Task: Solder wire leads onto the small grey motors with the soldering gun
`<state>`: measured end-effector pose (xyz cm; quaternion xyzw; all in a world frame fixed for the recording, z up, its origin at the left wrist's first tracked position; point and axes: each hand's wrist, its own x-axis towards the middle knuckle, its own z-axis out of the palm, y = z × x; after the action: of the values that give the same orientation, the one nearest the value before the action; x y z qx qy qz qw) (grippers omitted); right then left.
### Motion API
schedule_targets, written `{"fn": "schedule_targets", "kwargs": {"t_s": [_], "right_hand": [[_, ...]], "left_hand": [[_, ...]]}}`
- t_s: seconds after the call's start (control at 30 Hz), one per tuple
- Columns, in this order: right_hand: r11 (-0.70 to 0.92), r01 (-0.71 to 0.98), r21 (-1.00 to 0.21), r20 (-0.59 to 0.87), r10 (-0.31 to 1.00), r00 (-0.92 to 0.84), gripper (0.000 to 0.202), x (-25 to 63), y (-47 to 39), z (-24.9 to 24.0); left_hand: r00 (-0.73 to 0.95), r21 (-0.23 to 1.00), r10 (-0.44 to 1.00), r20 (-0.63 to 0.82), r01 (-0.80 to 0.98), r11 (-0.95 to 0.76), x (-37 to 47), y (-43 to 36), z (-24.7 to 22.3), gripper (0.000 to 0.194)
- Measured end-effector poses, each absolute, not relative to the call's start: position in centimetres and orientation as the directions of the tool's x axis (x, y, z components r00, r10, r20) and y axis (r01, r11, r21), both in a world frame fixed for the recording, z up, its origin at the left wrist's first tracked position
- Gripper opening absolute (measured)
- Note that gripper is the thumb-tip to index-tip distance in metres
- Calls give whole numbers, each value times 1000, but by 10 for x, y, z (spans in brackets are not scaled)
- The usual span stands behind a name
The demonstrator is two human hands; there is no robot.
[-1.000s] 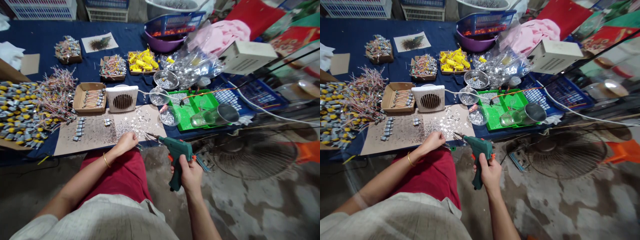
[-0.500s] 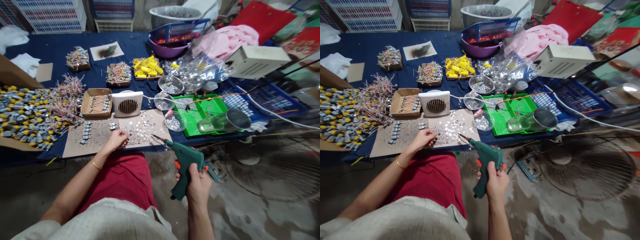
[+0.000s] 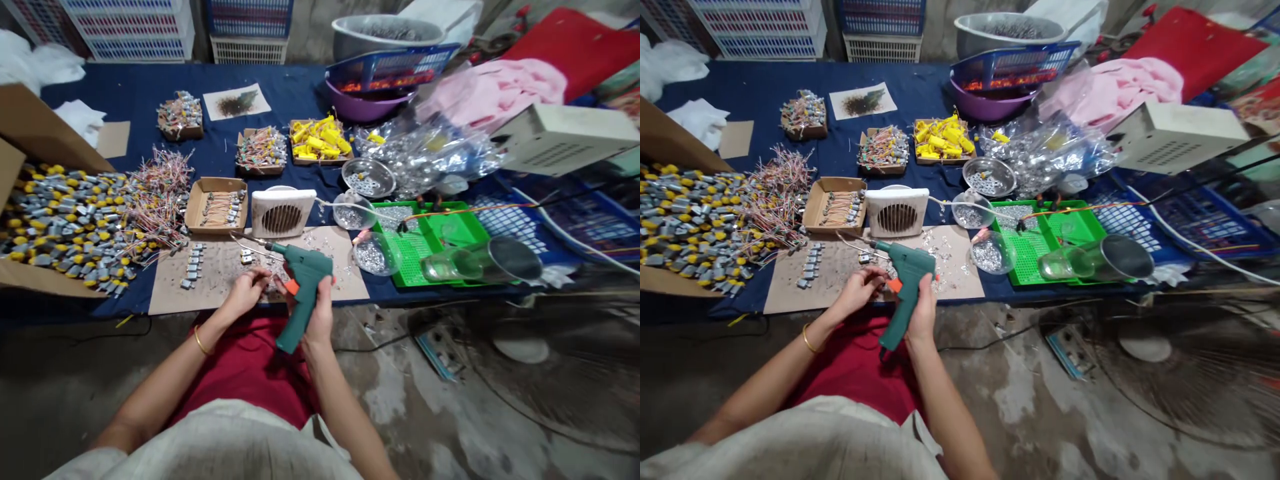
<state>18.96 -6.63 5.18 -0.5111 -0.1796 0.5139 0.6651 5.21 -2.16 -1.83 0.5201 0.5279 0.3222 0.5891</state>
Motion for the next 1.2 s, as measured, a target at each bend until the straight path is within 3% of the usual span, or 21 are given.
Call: {"fn": "schedule_targets", "kwargs": {"t_s": [0.17, 0.37, 0.57, 0.7, 0.87, 0.93, 1.03, 1.1, 1.2], "right_hand": [[-19, -573, -819, -334, 828, 450, 53, 182, -65, 38], [-5, -692, -722, -390, 829, 401, 50, 194, -71, 35], [11, -745, -667, -341, 885, 318, 48, 191, -74, 38], [-69, -724, -686, -378, 884, 274, 56, 194, -74, 31], [-112, -750, -652, -434, 866, 248, 50, 198, -73, 28], [-72, -704, -707, -414, 849, 329, 51, 204, -77, 34], [-26, -486, -874, -310, 800, 515, 58, 229, -94, 46], [-132, -289, -948, -280, 777, 564, 63, 253, -114, 52], [-352, -18, -936, -290, 740, 606, 61, 285, -144, 56]], "left_hand": [[223, 961, 954, -198, 238, 144, 49, -25, -18, 21], [249, 967, 936, -249, 122, 225, 48, -33, -9, 26], [386, 962, 896, -219, 239, 132, 49, -43, 4, 22], [468, 955, 853, -231, 278, 105, 48, -48, 5, 24], [340, 943, 905, -258, 294, 158, 54, -35, -4, 23], [314, 933, 903, -294, 297, 201, 60, -26, -10, 20], [321, 912, 885, -337, 345, 222, 71, -14, -17, 16], [327, 890, 877, -352, 407, 206, 77, -9, -19, 15], [326, 850, 877, -353, 503, 155, 84, -3, -16, 19]]}}
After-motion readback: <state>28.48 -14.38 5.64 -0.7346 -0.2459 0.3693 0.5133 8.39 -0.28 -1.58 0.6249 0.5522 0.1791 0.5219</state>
